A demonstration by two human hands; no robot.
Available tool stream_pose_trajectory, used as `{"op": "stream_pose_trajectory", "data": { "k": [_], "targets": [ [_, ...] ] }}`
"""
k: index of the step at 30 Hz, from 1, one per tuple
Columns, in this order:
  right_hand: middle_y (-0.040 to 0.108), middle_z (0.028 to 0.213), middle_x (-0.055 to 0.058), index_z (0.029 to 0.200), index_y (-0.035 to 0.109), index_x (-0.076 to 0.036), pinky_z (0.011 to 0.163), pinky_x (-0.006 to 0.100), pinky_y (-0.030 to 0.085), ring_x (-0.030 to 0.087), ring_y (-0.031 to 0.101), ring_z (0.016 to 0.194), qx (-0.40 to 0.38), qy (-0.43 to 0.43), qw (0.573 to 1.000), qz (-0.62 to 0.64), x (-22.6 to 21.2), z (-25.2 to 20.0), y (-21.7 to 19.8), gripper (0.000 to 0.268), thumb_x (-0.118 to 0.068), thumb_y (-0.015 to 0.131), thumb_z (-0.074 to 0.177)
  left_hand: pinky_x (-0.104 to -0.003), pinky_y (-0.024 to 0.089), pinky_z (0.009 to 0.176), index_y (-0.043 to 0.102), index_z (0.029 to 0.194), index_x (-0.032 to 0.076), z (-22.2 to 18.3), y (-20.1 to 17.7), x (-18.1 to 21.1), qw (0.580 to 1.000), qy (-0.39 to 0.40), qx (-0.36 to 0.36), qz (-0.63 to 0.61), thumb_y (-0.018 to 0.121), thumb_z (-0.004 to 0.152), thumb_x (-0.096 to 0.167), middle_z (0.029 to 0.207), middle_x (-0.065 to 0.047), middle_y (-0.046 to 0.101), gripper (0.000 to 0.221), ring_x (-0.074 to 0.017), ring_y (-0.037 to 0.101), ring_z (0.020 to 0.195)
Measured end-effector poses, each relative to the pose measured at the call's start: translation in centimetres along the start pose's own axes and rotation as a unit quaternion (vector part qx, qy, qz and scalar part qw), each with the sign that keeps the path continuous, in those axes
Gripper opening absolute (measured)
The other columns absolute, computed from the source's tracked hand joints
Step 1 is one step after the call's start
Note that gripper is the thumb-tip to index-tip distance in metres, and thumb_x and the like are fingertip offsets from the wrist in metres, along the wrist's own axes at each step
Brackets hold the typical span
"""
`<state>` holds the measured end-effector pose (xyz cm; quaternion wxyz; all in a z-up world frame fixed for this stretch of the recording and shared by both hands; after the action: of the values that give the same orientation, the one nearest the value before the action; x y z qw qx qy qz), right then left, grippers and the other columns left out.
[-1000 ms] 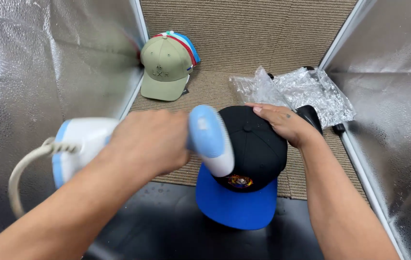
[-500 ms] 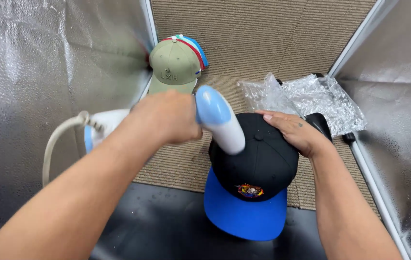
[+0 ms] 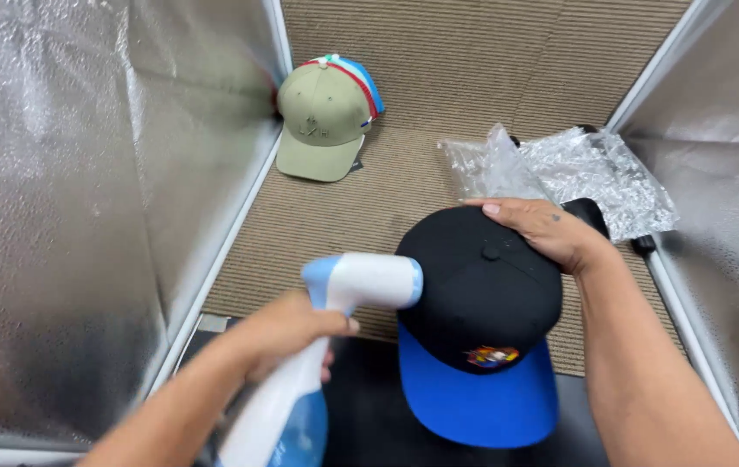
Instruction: Using a handheld steamer to apply steam to a baseball cap followed by brushing the surface with a wooden brush.
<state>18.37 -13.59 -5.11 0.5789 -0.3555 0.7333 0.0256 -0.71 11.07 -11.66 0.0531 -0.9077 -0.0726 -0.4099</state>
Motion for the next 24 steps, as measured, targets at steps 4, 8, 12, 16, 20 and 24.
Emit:
{"op": "stream_pose_trajectory", "data": {
  "k": [4,8,12,16,20,24],
  "targets": [
    [0.073,0.137,0.008,0.135,0.072,-0.013,0.106,0.034,0.053,0.021,0.067,0.124,0.009,0.002,0.999,-0.046,-0.2,0.0,0.2,0.048,-0.032,0.056,0.093,-0.043,0.056,0.054,0.058,0.113,0.002,-1.4,2.0,-2.6,0.997,-0.032,-0.032,-0.055,0.074,0.09,0.019,0.07,-0.019,0.058,0.033,-0.0313,0.063,0.054],
    [0.072,0.141,0.005,0.134,0.071,-0.015,0.11,0.032,0.05,0.018,0.065,0.129,0.0,-0.03,0.997,-0.073,0.2,0.5,0.2,0.048,-0.033,0.056,0.093,-0.039,0.054,0.052,0.058,0.118,0.004,0.6,2.0,-1.8,0.994,-0.039,-0.013,-0.097,0.073,0.091,0.029,0.068,-0.017,0.061,0.039,-0.0291,0.065,0.055],
    [0.07,0.143,0.004,0.133,0.072,-0.015,0.114,0.03,0.047,0.016,0.063,0.133,0.015,-0.04,0.996,-0.081,0.4,0.5,0.5,0.048,-0.034,0.058,0.091,-0.038,0.055,0.049,0.054,0.128,0.004,0.9,1.5,-1.6,0.993,-0.024,-0.037,-0.109,0.072,0.09,0.032,0.068,-0.016,0.063,0.05,-0.0283,0.067,0.055],
    [0.071,0.141,0.004,0.134,0.072,-0.017,0.111,0.032,0.049,0.018,0.064,0.131,0.021,-0.032,0.994,-0.102,-0.1,0.2,0.4,0.049,-0.036,0.056,0.092,-0.041,0.054,0.048,0.057,0.12,0.003,-0.5,2.0,-3.7,0.99,-0.037,-0.053,-0.123,0.072,0.092,0.028,0.065,-0.018,0.061,0.041,-0.0308,0.064,0.051],
    [0.072,0.141,0.004,0.135,0.071,-0.017,0.111,0.031,0.05,0.019,0.066,0.13,0.006,-0.027,0.995,-0.093,0.1,0.3,0.5,0.048,-0.033,0.056,0.093,-0.039,0.055,0.05,0.057,0.119,0.0,-0.4,1.9,-4.0,0.993,-0.07,-0.054,-0.084,0.07,0.092,0.028,0.068,-0.018,0.062,0.041,-0.0301,0.066,0.055],
    [0.073,0.139,0.007,0.134,0.071,-0.013,0.111,0.031,0.05,0.019,0.066,0.129,-0.004,-0.037,0.997,-0.068,0.1,0.3,0.7,0.047,-0.03,0.055,0.094,-0.042,0.055,0.047,0.058,0.108,0.0,2.5,0.9,-2.5,0.994,-0.035,-0.062,-0.082,0.073,0.091,0.03,0.065,-0.019,0.061,0.037,-0.0321,0.066,0.053]
  ]
}}
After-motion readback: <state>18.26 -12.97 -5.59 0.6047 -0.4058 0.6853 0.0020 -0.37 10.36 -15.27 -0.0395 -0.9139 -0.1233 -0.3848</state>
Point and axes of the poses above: each hand's wrist, its own z-axis towards the middle knuckle, its own y-axis out of the palm, x = y × z, the point moved 2 cm from there along z, towards the middle knuckle
